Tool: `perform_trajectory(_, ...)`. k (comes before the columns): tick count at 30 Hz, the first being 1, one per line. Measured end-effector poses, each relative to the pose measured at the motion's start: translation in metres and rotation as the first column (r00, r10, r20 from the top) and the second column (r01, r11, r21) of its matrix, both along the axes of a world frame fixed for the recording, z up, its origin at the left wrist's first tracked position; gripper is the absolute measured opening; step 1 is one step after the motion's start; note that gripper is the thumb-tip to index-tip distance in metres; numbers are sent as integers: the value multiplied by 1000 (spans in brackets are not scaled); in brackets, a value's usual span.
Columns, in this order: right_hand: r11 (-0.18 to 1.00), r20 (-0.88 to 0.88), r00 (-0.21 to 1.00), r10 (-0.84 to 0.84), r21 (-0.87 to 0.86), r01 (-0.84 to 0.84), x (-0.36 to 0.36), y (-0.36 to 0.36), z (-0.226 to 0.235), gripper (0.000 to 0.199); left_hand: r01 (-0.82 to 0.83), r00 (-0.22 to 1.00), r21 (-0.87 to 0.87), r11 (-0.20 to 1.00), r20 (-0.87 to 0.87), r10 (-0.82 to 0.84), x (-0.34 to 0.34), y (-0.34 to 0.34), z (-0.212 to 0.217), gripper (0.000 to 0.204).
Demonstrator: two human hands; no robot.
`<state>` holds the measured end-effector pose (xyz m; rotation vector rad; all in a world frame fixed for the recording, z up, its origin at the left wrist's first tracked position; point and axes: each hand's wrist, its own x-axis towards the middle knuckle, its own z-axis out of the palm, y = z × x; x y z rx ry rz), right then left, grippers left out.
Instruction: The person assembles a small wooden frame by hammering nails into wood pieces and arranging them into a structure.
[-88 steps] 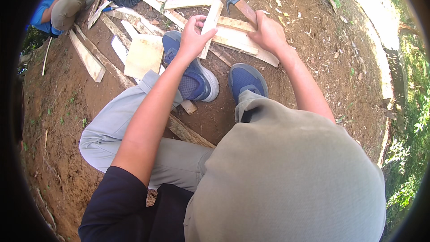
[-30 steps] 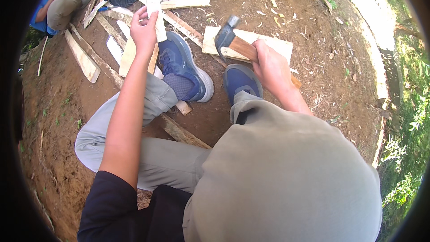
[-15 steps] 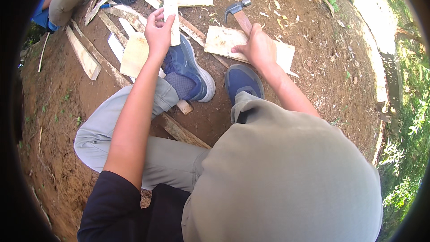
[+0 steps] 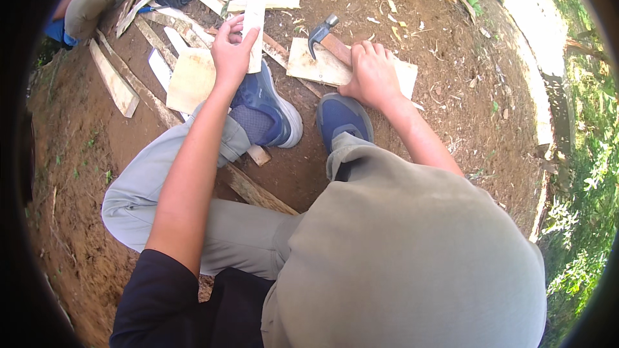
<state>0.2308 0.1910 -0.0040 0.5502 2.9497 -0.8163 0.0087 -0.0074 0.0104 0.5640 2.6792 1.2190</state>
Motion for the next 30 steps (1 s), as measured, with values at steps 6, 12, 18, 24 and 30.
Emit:
perform_trajectory(6,994,-43,994,-100,-39,98,1,5,-1,76,45,999,-22,999,-7,-46,9,4,3,47)
perform_trajectory(12,990,47,990,-132,-42,134,-4,12,-2,74,20,999,12,1000,38,-20,20,6,2,44)
perform_trajectory(18,992,93,989,-116,62,111,-8,5,-5,73,11,999,-48,999,43,-9,28,8,-8,48)
perform_trajectory(24,967,134,961,-244,-39,251,-9,22,23,77,-67,990,-79,995,119,76,48,15,-20,45)
perform_trajectory(30,985,-90,982,-166,-62,161,-10,50,44,80,139,970,-57,989,207,-124,71,44,-31,61)
